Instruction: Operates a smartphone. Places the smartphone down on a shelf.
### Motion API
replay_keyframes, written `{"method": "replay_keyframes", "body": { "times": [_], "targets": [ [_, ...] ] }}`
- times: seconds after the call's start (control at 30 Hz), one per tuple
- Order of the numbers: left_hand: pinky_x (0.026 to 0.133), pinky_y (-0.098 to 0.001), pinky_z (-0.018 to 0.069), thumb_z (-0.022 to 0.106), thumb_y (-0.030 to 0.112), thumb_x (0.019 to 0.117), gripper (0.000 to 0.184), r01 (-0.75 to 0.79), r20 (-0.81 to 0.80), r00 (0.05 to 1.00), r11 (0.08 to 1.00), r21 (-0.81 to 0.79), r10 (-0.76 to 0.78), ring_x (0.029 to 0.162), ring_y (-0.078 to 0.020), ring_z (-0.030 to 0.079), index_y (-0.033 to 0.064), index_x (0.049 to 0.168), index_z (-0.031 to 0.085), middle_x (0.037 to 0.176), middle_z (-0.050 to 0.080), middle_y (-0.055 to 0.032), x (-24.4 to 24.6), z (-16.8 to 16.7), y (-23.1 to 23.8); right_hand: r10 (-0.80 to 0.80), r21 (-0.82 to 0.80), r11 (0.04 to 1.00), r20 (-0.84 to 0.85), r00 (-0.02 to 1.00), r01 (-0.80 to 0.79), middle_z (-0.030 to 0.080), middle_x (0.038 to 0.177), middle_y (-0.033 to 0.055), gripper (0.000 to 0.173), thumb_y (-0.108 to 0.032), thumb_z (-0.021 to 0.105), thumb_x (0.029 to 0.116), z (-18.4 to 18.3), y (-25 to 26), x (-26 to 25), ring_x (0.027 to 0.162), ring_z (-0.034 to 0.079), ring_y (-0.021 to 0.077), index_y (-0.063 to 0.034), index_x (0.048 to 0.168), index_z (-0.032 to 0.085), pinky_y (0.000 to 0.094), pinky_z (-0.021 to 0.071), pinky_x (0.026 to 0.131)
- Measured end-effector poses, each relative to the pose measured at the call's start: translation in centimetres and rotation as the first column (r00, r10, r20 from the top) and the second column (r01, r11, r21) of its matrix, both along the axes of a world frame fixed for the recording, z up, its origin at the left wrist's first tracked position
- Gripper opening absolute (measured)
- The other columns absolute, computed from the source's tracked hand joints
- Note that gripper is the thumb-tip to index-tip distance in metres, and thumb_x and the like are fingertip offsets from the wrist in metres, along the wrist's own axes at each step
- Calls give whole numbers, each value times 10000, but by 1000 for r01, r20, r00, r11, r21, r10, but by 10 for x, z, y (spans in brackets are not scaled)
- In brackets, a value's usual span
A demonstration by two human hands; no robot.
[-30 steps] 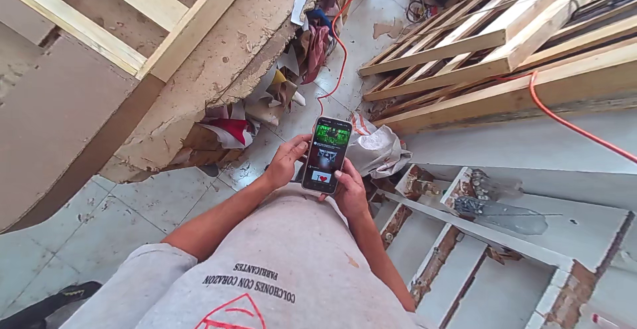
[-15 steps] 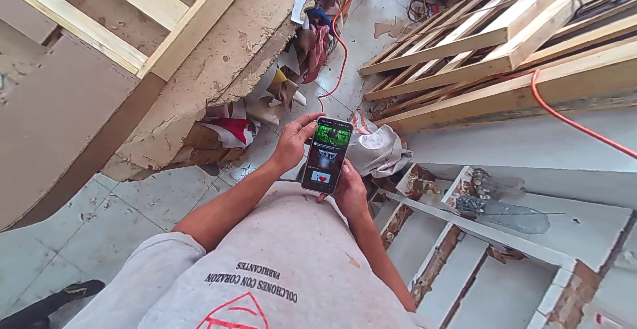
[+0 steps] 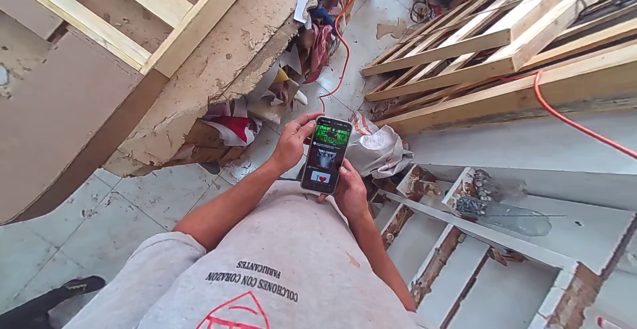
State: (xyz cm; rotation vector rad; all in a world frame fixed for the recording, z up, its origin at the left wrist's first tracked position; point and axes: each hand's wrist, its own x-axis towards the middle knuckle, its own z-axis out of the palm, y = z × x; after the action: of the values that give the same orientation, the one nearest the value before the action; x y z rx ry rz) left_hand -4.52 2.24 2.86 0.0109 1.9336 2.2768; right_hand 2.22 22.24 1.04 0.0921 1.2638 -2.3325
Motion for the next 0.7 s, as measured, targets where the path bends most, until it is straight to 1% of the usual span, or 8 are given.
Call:
{"method": "replay_keyframes", "body": {
  "times": [0.27,0.33,0.4,0.43,0.47,0.5,0.57,0.7],
  "targets": [
    [842,-346,613,262,149,1100,442,-6,5,1000,1000,6,6,935,-151,719,43,1394,575,1135,720,-97,4,0,0,8,2,1000,-1,1000,-8,711,1159,139,381,-173,260,1063,-1,0,3,856,757,260,-40,1371,440,390,625,513],
    [842,-347,614,262,148,1100,443,-5,5,1000,1000,5,5,940,-154,720,44,1397,574,1143,720,-98,5,-1,0,18,16,1000,-10,1000,-18,706,1158,141,385,-101,287,1023,-1,1,4,858,753,260,-26,1371,435,395,626,520],
    [844,-348,615,262,149,1098,444,1,7,1000,1000,7,-1,946,-155,720,43,1398,572,1149,718,-99,6,-1,-1,25,54,998,-30,999,-23,711,1140,131,409,-17,335,960,-1,1,4,843,753,251,-13,1356,436,396,627,522],
    [845,-348,614,260,150,1098,445,4,10,1000,1000,7,-4,947,-155,719,44,1398,571,1147,718,-98,6,-1,-1,23,74,997,-32,999,-20,713,1137,131,408,7,354,951,-2,0,5,839,755,249,-7,1350,438,396,628,520],
    [842,-347,614,259,150,1098,446,5,13,1000,1000,5,-6,944,-155,719,44,1399,570,1141,719,-98,7,-1,-1,16,91,996,-30,999,-13,713,1134,133,388,8,363,967,-2,-1,5,835,756,249,-3,1346,444,395,629,517],
    [841,-346,613,258,151,1099,447,7,15,1000,1000,-1,-7,942,-154,718,45,1403,568,1140,719,-97,7,-1,-1,9,100,995,-26,1000,-7,713,1135,136,356,-16,361,1007,-1,-1,6,837,757,251,-2,1351,450,394,631,517],
    [838,-348,611,265,162,1098,448,13,18,1000,1000,-21,-12,947,-155,715,47,1409,566,1154,716,-95,7,-1,-1,-4,101,995,-13,1000,5,715,1133,137,317,-102,339,1080,0,-3,7,834,758,251,-13,1358,461,389,634,513],
    [825,-344,613,269,164,1102,440,12,18,1000,1000,-11,-12,920,-148,715,42,1401,568,1127,720,-91,7,-1,-1,-17,60,998,1,1000,17,722,1131,134,345,-193,299,1104,1,-3,8,845,761,255,-29,1363,458,385,632,511]
  ]
}}
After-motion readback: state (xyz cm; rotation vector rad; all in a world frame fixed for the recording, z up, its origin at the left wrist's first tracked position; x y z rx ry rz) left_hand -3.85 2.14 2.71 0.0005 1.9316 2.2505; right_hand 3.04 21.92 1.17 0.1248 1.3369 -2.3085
